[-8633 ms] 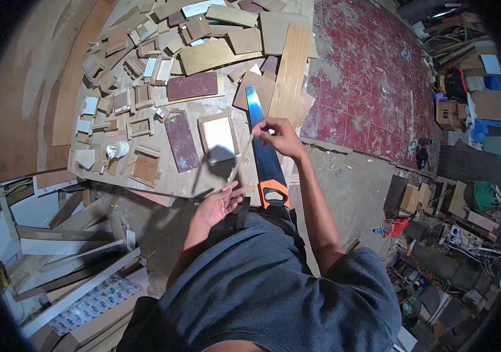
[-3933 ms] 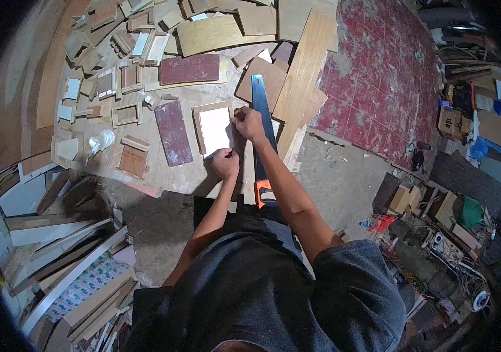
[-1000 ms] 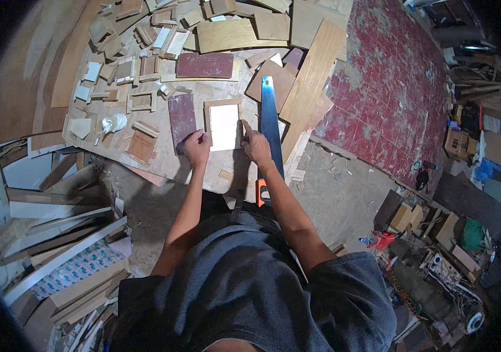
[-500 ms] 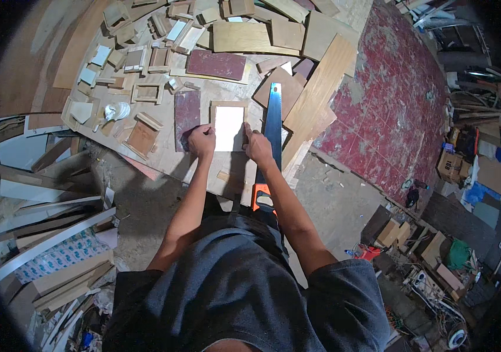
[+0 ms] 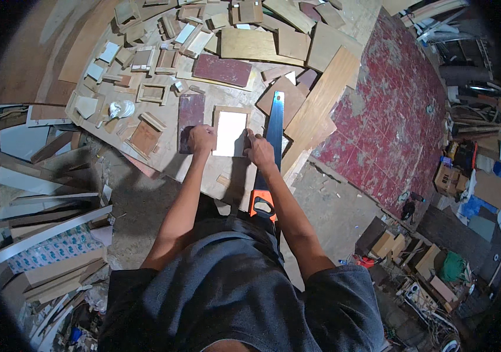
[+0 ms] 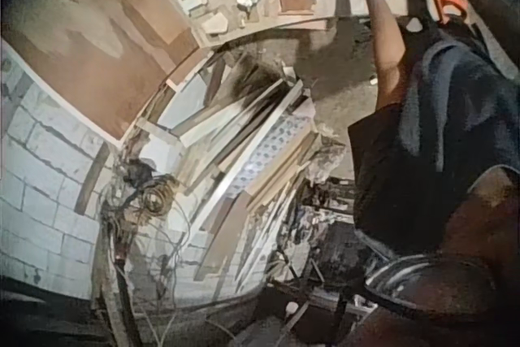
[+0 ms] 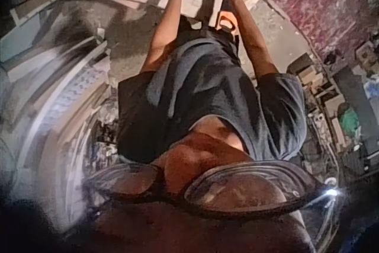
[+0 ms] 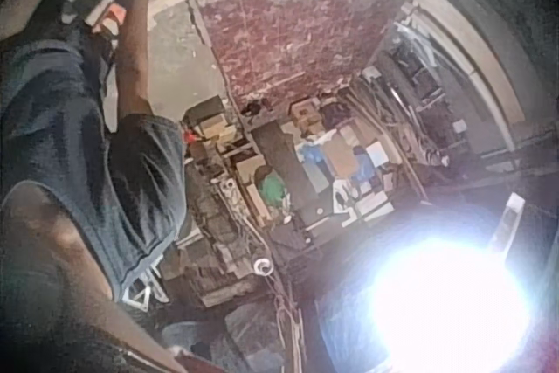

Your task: Measuring wood pieces and using a hand saw to cut them on a workshop bench.

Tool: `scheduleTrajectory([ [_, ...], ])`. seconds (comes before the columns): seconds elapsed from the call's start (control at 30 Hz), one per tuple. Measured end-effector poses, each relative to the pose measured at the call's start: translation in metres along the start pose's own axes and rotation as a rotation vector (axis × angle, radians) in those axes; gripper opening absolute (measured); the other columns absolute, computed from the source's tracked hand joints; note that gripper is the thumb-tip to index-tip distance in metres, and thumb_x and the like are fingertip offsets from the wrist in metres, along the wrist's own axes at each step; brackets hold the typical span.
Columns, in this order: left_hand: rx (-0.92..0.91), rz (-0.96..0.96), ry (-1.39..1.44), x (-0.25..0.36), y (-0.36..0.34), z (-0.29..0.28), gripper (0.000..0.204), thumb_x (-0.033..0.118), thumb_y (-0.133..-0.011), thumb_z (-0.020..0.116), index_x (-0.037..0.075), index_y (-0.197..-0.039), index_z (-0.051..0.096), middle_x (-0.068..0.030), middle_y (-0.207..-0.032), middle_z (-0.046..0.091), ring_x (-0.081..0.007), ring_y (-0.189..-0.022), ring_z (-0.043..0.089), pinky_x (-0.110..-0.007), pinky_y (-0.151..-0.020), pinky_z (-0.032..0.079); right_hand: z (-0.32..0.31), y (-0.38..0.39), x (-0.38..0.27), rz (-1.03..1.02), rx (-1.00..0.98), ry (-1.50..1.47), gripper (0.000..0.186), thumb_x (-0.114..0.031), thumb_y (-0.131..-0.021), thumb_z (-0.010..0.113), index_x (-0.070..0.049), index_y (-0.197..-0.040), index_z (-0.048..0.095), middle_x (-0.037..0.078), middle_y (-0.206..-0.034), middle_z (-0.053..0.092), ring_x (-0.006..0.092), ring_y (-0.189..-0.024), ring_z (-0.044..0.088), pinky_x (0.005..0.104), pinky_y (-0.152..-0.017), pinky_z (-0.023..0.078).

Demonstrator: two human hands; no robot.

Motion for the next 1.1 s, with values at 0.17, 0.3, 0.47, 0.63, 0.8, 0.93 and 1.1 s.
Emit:
scheduleTrajectory([
  [0.17,-0.064,0.236,-0.098,0.003,-0.010,-0.015,0.025,0.015,-0.078,0.070,0.015,-0.103,0.073,-0.0160,-0.097,0.071,-0.0372,-0.090,0.069,-0.046,-0.077,0.056,-0.013,-0.012,0.002,-0.041,0.069,0.018,0.089,-0.020,-0.071,0.082,-0.012,-0.149,0.039,0.022,-0.108,0.065,0.0408,-0.096,0.066,0.0477,-0.081,0.055],
  [0.3,-0.028,0.538,-0.100,0.023,-0.012,-0.023,0.043,0.004,-0.082,0.065,0.008,-0.124,0.060,-0.0178,-0.114,0.064,-0.0368,-0.100,0.067,-0.046,-0.082,0.056,-0.022,-0.024,-0.001,-0.036,-0.005,0.077,0.095,-0.020,-0.069,0.085,-0.013,-0.150,0.035,0.021,-0.110,0.065,0.0395,-0.097,0.066,0.0466,-0.080,0.056],
  [0.47,-0.126,0.579,-0.235,0.029,-0.021,-0.020,0.040,0.004,-0.082,0.067,0.004,-0.121,0.059,-0.0171,-0.114,0.063,-0.0364,-0.098,0.067,-0.045,-0.081,0.056,-0.015,-0.031,0.004,-0.057,-0.035,0.128,0.099,-0.022,-0.068,0.086,-0.014,-0.152,0.033,0.022,-0.113,0.063,0.0395,-0.098,0.067,0.0459,-0.081,0.057],
  [0.63,-0.128,0.615,-0.274,0.028,-0.024,-0.019,0.043,0.007,-0.080,0.072,0.003,-0.121,0.058,-0.0164,-0.110,0.063,-0.0359,-0.096,0.067,-0.046,-0.079,0.056,-0.012,-0.034,0.006,-0.065,-0.038,0.122,0.099,-0.020,-0.067,0.086,-0.014,-0.151,0.034,0.021,-0.114,0.063,0.0393,-0.098,0.067,0.0455,-0.082,0.057],
  [0.8,-0.161,0.658,-0.319,0.030,-0.026,-0.020,0.042,0.011,-0.081,0.074,0.004,-0.120,0.058,-0.0159,-0.105,0.063,-0.0369,-0.094,0.067,-0.047,-0.077,0.056,-0.012,-0.036,0.003,-0.059,-0.033,0.124,0.096,-0.016,-0.067,0.085,-0.013,-0.149,0.036,0.021,-0.113,0.064,0.0392,-0.097,0.068,0.0452,-0.080,0.058],
  [0.93,-0.175,0.625,-0.356,0.036,-0.025,-0.024,0.039,0.016,-0.085,0.073,0.003,-0.118,0.058,-0.0170,-0.104,0.064,-0.0371,-0.092,0.068,-0.047,-0.077,0.056,-0.010,-0.039,-0.001,-0.009,-0.062,0.115,0.098,-0.019,-0.064,0.086,-0.009,-0.149,0.037,0.021,-0.108,0.065,0.0392,-0.099,0.066,0.0454,-0.084,0.056],
  [1.1,-0.191,0.417,-0.304,0.040,-0.032,-0.022,0.026,0.018,-0.092,0.065,0.000,-0.111,0.062,-0.0191,-0.100,0.068,-0.0381,-0.091,0.069,-0.047,-0.077,0.056,-0.008,-0.044,-0.001,0.007,-0.041,0.150,0.095,-0.016,-0.064,0.086,-0.009,-0.147,0.040,0.020,-0.106,0.067,0.0393,-0.096,0.067,0.0455,-0.081,0.057],
])
Point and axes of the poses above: each hand's wrist, its own y-axis away from the middle knuckle, its own z-axis out of the palm, x = y × z, the point moved 3 cm from there along -y, towards the middle knuckle
